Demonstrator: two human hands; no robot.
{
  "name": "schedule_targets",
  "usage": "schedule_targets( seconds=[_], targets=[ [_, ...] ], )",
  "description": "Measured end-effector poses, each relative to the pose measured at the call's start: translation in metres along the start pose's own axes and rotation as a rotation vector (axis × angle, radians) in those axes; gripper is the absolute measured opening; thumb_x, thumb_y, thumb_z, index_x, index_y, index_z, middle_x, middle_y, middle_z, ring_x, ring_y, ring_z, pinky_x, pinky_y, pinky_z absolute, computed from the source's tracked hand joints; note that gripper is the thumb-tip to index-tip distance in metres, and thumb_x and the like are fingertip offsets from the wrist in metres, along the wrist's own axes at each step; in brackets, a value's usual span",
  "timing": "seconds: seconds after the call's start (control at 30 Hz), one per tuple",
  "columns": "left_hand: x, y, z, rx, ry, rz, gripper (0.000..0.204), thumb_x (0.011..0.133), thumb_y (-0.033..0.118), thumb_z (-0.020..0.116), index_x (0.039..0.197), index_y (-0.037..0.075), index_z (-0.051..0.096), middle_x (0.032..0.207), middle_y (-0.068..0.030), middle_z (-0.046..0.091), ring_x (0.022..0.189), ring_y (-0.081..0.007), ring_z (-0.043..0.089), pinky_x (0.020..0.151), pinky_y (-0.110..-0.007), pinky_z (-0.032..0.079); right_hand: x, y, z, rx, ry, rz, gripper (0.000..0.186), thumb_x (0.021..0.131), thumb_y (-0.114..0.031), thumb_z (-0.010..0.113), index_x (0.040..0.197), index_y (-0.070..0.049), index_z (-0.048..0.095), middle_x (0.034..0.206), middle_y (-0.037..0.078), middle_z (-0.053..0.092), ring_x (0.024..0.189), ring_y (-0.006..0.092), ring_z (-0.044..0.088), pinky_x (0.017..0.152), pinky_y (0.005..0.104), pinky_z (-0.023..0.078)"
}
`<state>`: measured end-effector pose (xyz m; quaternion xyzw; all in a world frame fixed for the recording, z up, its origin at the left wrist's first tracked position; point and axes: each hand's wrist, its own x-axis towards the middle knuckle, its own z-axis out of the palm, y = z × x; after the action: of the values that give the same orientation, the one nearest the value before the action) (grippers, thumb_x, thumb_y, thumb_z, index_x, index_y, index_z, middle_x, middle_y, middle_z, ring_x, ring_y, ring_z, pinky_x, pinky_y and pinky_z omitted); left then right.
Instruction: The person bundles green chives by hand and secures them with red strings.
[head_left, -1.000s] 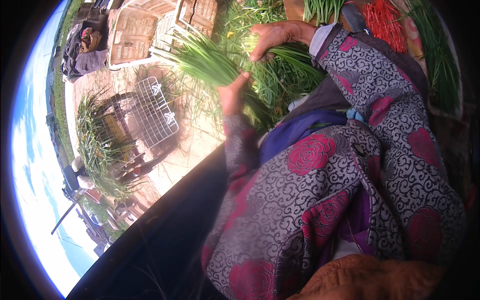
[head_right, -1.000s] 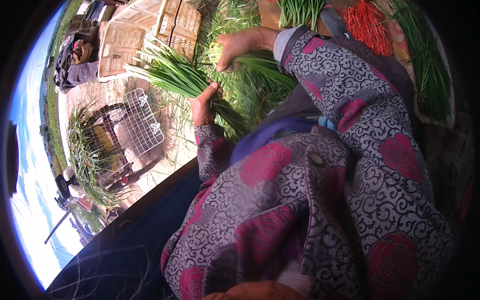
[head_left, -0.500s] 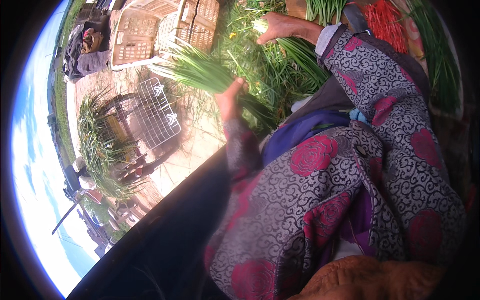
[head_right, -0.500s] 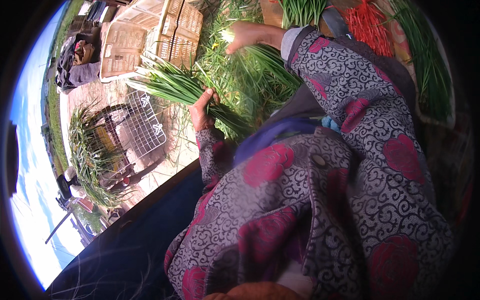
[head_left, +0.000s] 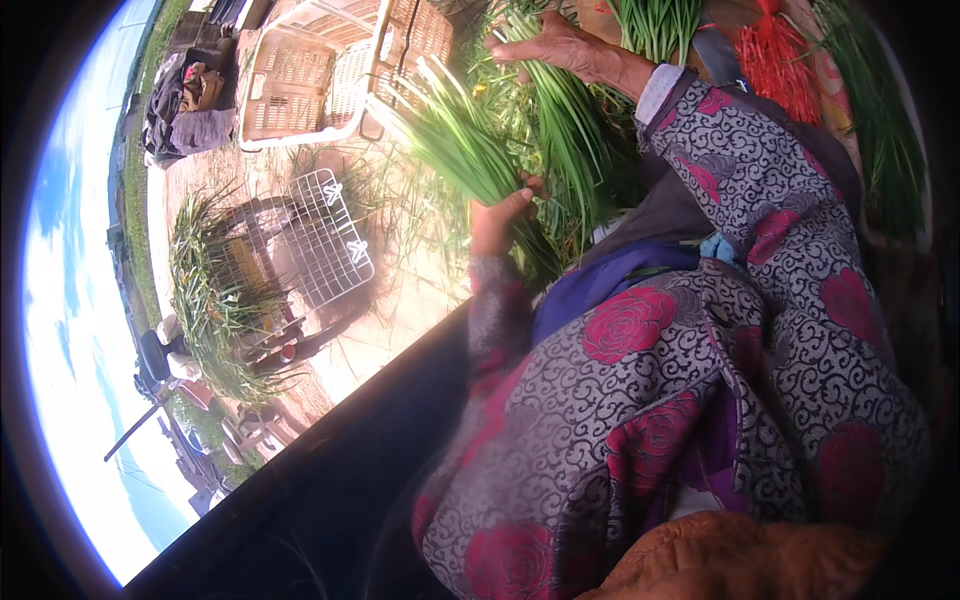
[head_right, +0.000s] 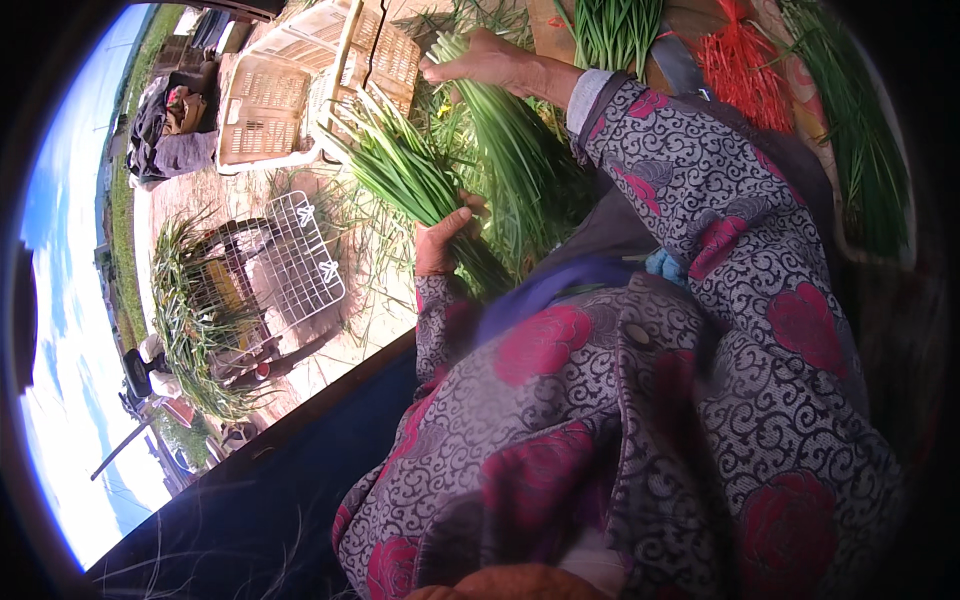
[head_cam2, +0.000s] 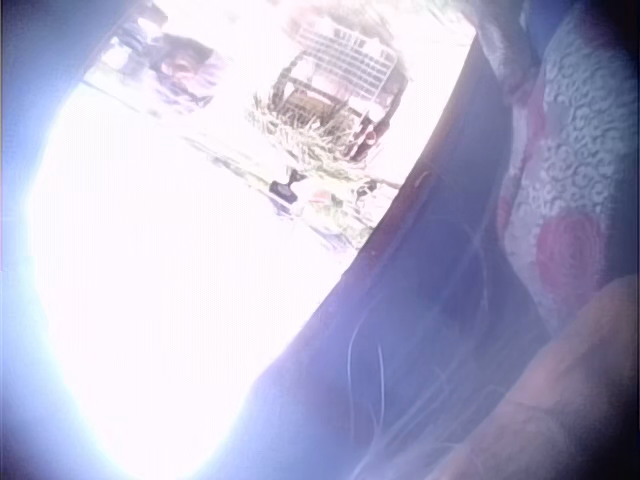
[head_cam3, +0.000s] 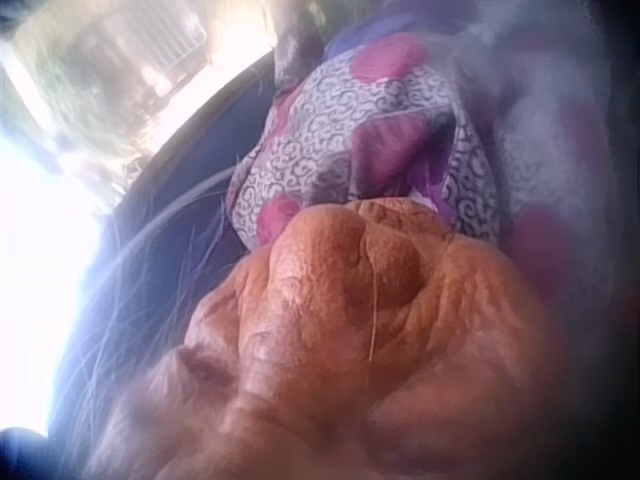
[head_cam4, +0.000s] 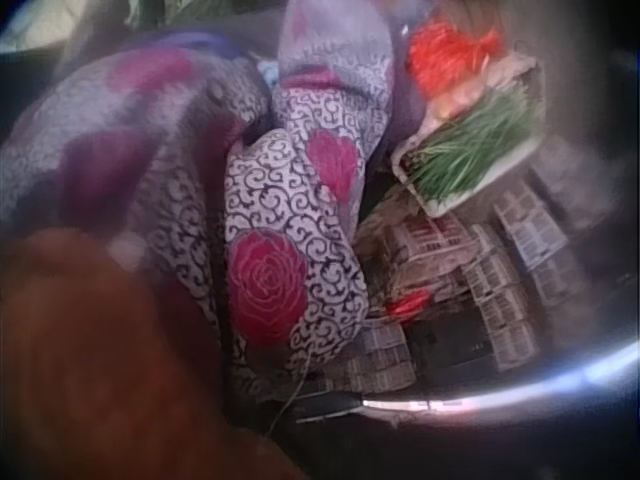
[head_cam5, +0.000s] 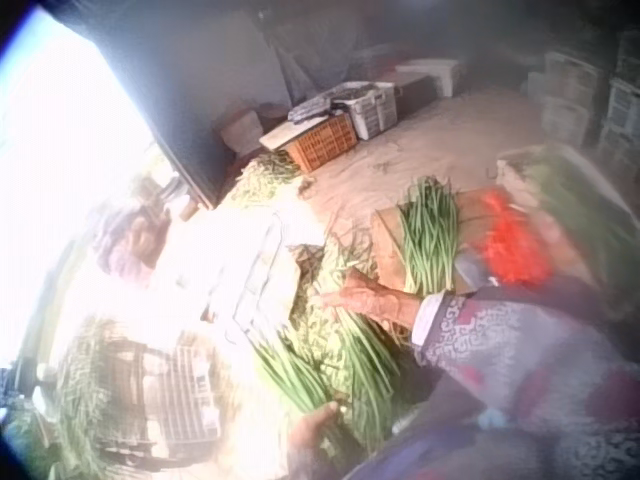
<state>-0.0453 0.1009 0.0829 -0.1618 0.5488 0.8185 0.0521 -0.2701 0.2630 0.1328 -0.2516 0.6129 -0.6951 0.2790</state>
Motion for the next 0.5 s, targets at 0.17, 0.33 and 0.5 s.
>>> schedule_targets(
  seconds=[0.17,0.33,0.5],
  targets=[
    [-0.008,0.001,0.02,-0.095,0.011,-0.016,0.045,0.081,0.016,0.074,0.118,-0.003,0.056,0.099,-0.0159,0.069,0.077,-0.0234,0.068,0.058,-0.029,0.051,-0.002,-0.002,0.027,-0.1,-0.049,0.047,0.028,0.08,-0.02,0.078,0.09,0.004,0.067,0.075,0.008,0.067,0.057,0.0126,0.062,0.053,0.0287,0.048],
    [0.0,-0.011,0.006,-0.145,0.129,0.044,0.039,0.088,0.022,0.068,0.115,-0.005,0.059,0.096,-0.0175,0.07,0.068,-0.0217,0.065,0.054,-0.03,0.05,-0.007,-0.004,0.022,-0.042,0.011,0.03,0.03,0.08,-0.019,0.077,0.095,0.005,0.068,0.08,0.01,0.068,0.062,0.0147,0.063,0.058,0.0285,0.05],
    [-0.008,-0.009,-0.002,-0.015,0.084,-0.084,0.037,0.087,0.023,0.067,0.11,-0.006,0.064,0.088,-0.015,0.071,0.07,-0.0213,0.066,0.057,-0.029,0.05,-0.01,-0.016,0.026,0.055,-0.077,-0.007,0.041,0.086,-0.029,0.073,0.107,0.005,0.068,0.084,0.011,0.068,0.073,0.0168,0.064,0.07,0.0297,0.053]
  ],
)
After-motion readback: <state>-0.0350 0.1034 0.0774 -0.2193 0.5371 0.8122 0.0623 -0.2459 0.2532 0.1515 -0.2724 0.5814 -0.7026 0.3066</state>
